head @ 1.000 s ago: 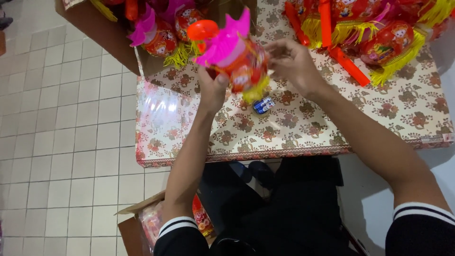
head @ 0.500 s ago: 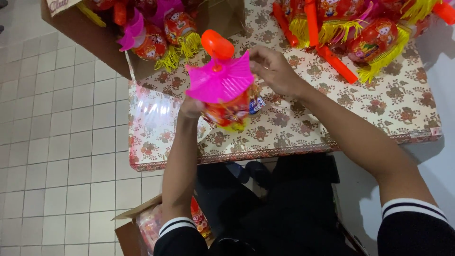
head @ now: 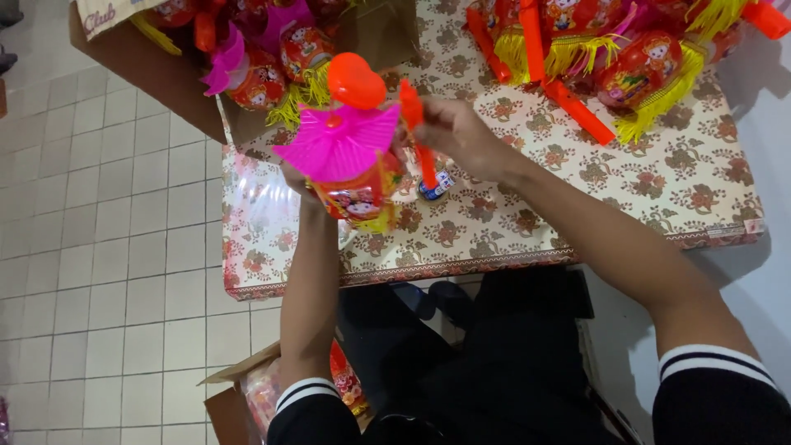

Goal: Assembling small decorative lanterns by attaching plastic handles to the lantern bodies.

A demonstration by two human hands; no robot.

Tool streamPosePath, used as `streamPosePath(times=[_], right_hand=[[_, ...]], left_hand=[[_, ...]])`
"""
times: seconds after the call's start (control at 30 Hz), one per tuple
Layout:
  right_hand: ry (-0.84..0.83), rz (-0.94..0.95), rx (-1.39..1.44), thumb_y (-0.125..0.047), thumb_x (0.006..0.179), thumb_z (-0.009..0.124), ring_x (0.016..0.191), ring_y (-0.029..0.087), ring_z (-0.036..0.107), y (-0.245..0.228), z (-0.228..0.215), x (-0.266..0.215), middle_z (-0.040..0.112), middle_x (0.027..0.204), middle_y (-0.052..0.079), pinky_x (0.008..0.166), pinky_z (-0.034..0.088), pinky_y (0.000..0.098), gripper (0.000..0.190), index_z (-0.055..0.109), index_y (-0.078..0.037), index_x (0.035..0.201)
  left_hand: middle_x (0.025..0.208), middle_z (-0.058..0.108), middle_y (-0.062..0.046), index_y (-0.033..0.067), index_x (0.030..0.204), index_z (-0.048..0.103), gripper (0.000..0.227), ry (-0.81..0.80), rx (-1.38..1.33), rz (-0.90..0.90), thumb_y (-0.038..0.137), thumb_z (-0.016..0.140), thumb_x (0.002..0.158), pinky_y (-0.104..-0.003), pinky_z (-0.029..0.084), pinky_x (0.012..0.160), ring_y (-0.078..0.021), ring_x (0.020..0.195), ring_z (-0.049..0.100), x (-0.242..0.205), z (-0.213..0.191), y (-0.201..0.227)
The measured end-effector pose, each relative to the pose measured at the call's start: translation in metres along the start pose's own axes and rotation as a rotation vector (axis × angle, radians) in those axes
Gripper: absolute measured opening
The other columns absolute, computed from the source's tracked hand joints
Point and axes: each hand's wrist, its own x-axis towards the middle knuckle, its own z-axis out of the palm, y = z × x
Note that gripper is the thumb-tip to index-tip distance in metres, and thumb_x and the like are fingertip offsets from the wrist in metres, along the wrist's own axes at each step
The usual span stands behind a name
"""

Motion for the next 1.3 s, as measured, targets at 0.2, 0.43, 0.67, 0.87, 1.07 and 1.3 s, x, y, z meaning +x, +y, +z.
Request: streamPosePath(times=[0.2, 0.43, 0.67, 0.87, 1.07, 1.3], right_hand=[[0.137, 0.243, 0.363, -0.048, 0.100, 0.040, 0.047, 0.004, 0.039, -0.017, -0.018, 0.000, 0.060, 0.081, -0.003, 0.037, 0.031, 0.0179, 0.060, 0.050, -0.007, 0.142], [0.257, 0.181, 0.183, -0.022, 0.107, 0.040, 0.043, 0.004, 0.034, -0.017, -0.024, -0.003, 0.048, 0.069, -0.004, 0.032, 0.029, 0.0190, 0.044, 0.046, -0.004, 0.147], [0.324, 0.064, -0.058, -0.018, 0.106, 0.037, 0.051, 0.007, 0.041, -0.027, -0.026, -0.014, 0.050, 0.077, 0.003, 0.038, 0.034, 0.0171, 0.022, 0.049, -0.002, 0.114], [0.476, -0.030, -0.301, 0.001, 0.101, 0.042, 0.060, 0.015, 0.050, -0.026, -0.042, -0.036, 0.060, 0.089, 0.011, 0.049, 0.045, 0.0268, 0.054, 0.028, -0.011, 0.152], [0.614, -0.244, -0.593, -0.005, 0.106, 0.049, 0.089, 0.029, 0.067, -0.048, -0.053, -0.093, 0.061, 0.109, 0.019, 0.076, 0.056, 0.0376, 0.036, 0.029, -0.011, 0.137], [0.923, -0.033, -0.670, -0.004, 0.106, 0.059, 0.096, 0.027, 0.066, -0.077, -0.072, -0.171, 0.051, 0.124, 0.017, 0.073, 0.061, 0.0360, 0.038, 0.040, -0.009, 0.139]], left_hand=[[0.119, 0.062, -0.009, 0.0055, 0.134, 0.051, 0.063, 0.009, -0.090, -0.022, 0.043, 0.074, 0.089, -0.039, 0.058, 0.095, -0.0283, 0.111, 0.063, 0.005, 0.006, 0.004], [0.122, 0.064, -0.010, 0.0054, 0.136, 0.052, 0.063, 0.009, -0.176, -0.043, 0.039, 0.076, 0.088, -0.042, 0.058, 0.099, -0.0306, 0.115, 0.064, 0.012, 0.023, 0.003], [0.121, 0.064, -0.014, 0.0042, 0.132, 0.051, 0.068, 0.250, 0.125, -0.026, 0.055, 0.074, 0.093, -0.051, 0.061, 0.097, -0.0333, 0.116, 0.066, 0.020, 0.037, 0.008], [0.090, 0.049, 0.004, 0.0159, 0.108, 0.053, 0.025, 0.616, 0.424, -0.297, 0.038, 0.055, 0.096, -0.029, 0.038, 0.069, -0.0086, 0.079, 0.046, 0.047, 0.071, -0.007], [0.103, 0.064, -0.003, 0.0103, 0.118, 0.058, 0.035, 0.433, 0.692, -0.173, 0.038, 0.059, 0.097, -0.031, 0.049, 0.080, -0.0133, 0.093, 0.059, 0.087, 0.129, -0.053], [0.131, 0.061, -0.018, 0.0044, 0.134, 0.054, 0.086, 0.260, 0.916, -0.167, 0.072, 0.058, 0.081, -0.051, 0.057, 0.094, -0.0353, 0.120, 0.063, 0.119, 0.206, -0.107]])
